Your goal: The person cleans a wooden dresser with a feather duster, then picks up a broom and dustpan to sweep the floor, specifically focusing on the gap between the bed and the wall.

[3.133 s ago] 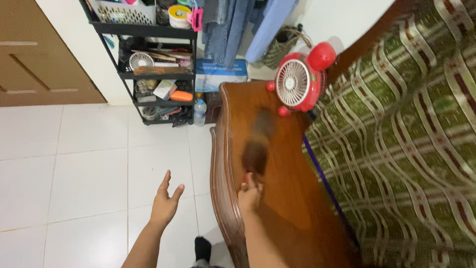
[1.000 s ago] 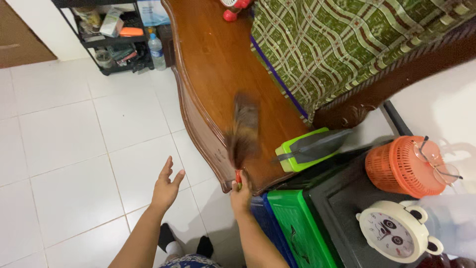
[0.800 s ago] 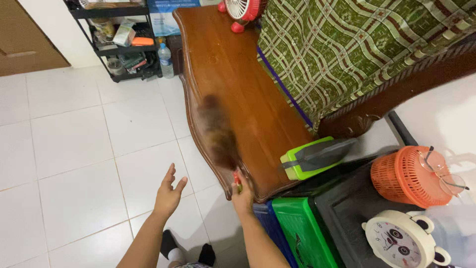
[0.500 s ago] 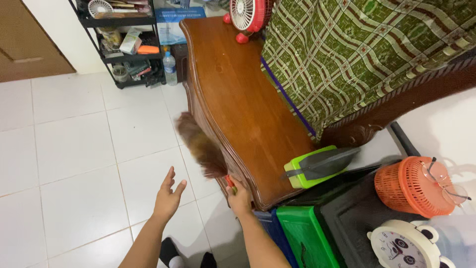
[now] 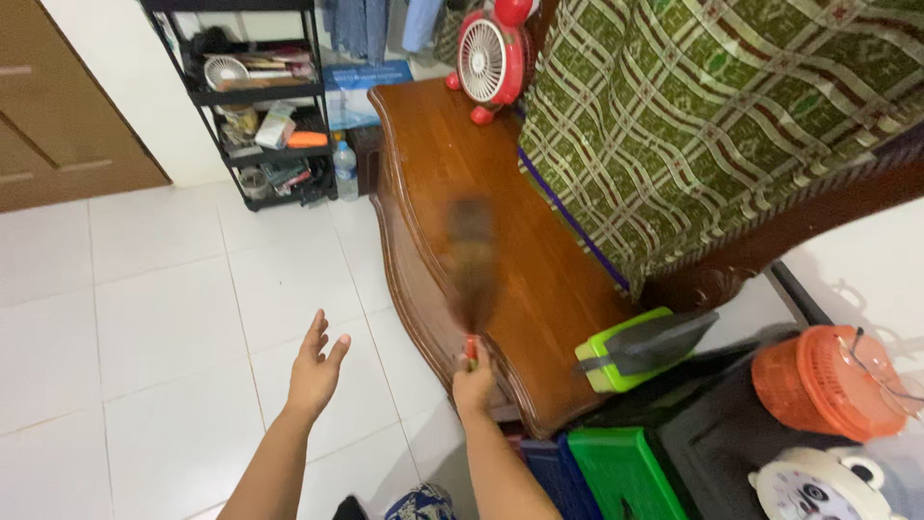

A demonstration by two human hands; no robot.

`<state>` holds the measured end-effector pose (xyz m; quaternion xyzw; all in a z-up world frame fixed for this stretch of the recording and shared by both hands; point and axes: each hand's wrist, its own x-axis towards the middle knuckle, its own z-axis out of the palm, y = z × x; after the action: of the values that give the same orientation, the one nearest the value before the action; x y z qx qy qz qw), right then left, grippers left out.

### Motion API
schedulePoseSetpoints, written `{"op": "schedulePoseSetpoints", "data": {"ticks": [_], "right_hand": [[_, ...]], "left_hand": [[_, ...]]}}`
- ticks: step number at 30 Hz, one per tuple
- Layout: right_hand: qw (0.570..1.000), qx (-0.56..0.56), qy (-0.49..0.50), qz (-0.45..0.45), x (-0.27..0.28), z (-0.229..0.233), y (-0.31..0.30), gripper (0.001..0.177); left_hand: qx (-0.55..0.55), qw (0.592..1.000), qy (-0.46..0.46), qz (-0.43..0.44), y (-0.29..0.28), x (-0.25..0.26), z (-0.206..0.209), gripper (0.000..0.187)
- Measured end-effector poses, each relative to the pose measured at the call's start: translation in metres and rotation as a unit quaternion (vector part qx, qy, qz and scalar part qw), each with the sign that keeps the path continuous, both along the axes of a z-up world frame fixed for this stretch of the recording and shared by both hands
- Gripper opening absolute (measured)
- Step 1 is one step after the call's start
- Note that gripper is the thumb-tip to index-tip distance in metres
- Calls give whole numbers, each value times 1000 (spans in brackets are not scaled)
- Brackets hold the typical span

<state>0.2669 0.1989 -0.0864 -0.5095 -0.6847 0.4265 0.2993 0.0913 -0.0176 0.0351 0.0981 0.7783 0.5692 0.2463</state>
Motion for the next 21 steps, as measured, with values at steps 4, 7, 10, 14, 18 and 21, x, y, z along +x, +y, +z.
{"op": "schedulePoseSetpoints", "data": {"ticks": [4, 7, 10, 14, 18, 21], "right_hand": [[970, -128, -204, 24, -13, 19, 20, 48], [958, 214, 2, 192, -31, 2, 43, 52], [997, 16, -47, 53, -64, -29, 64, 46], [996, 62, -10, 70, -92, -42, 100, 43], [958, 69, -51, 275, -125, -28, 121, 48], [964, 75, -60, 247, -152, -20, 118, 47]], "left_hand": [[-4, 1000, -2, 5, 9, -15, -2, 80], [-26, 1000, -14, -7, 21, -32, -10, 80], [-21, 1000, 4, 5, 33, -55, -17, 80], [-26, 999, -3, 46, 53, -83, -17, 80], [-25, 998, -6, 58, 86, -109, -17, 80], [-21, 997, -12, 77, 113, -121, -13, 81]]}}
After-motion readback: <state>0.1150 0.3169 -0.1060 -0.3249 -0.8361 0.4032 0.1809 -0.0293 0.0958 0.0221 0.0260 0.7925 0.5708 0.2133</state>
